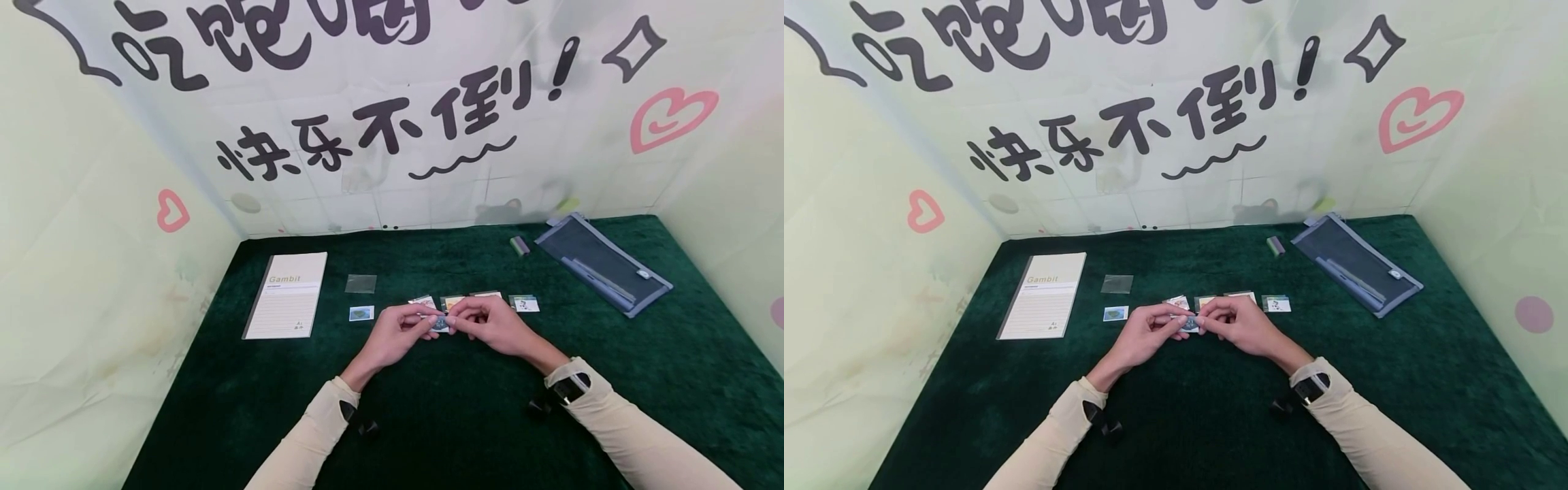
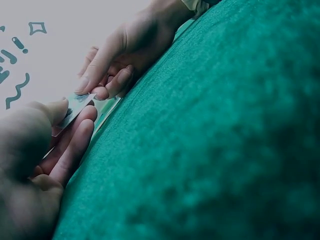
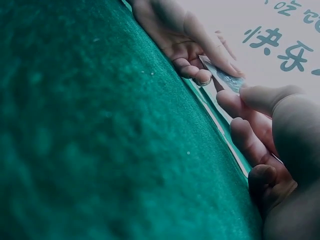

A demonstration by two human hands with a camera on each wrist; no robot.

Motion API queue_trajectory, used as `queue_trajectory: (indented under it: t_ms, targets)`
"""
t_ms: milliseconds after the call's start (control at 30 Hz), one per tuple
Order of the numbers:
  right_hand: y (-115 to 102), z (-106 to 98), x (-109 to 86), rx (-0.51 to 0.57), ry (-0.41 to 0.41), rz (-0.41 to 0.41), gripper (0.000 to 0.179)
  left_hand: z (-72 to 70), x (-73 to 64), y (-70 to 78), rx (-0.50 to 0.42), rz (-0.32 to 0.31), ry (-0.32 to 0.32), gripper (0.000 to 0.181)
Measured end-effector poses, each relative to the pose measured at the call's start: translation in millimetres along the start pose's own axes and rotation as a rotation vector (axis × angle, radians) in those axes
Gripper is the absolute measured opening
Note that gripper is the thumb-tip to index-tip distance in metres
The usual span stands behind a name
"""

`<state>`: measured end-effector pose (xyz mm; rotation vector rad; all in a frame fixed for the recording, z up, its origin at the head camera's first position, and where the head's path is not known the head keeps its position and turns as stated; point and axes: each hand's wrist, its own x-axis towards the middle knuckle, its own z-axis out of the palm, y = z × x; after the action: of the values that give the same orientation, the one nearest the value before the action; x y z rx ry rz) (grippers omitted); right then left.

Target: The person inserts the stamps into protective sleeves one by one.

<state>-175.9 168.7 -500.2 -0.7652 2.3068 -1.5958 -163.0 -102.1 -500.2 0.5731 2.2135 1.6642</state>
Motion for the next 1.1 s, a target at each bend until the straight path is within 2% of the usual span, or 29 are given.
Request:
queue_trajectory:
  t_ms: [233,433,567,700,833,1100]
  targets:
    - [-2,2,0.8,-0.008,0.018,-0.008,0.009,0.6,-0.8,0.5,0.005,0.0,0.006,0.028]
    - [-4,4,2.4,-0.073,0.062,0.002,0.008,1.2,-1.0,1.5,0.056,0.002,0.002,0.027]
    - [-9,5,3.3,-0.092,0.074,0.023,0.009,-4.0,-1.9,6.8,0.079,-0.011,0.011,0.027]
    - [-18,6,10.5,-0.105,0.076,0.039,0.012,-19.5,-5.6,13.7,0.119,-0.011,0.066,0.022]
    - [-27,11,27.1,-0.138,0.083,0.049,0.011,-40.2,-10.0,18.2,0.176,-0.017,0.144,0.017]
    - [-37,32,68.1,-0.205,0.031,0.018,0.01,-73.5,-16.6,14.5,0.314,-0.034,0.218,0.013]
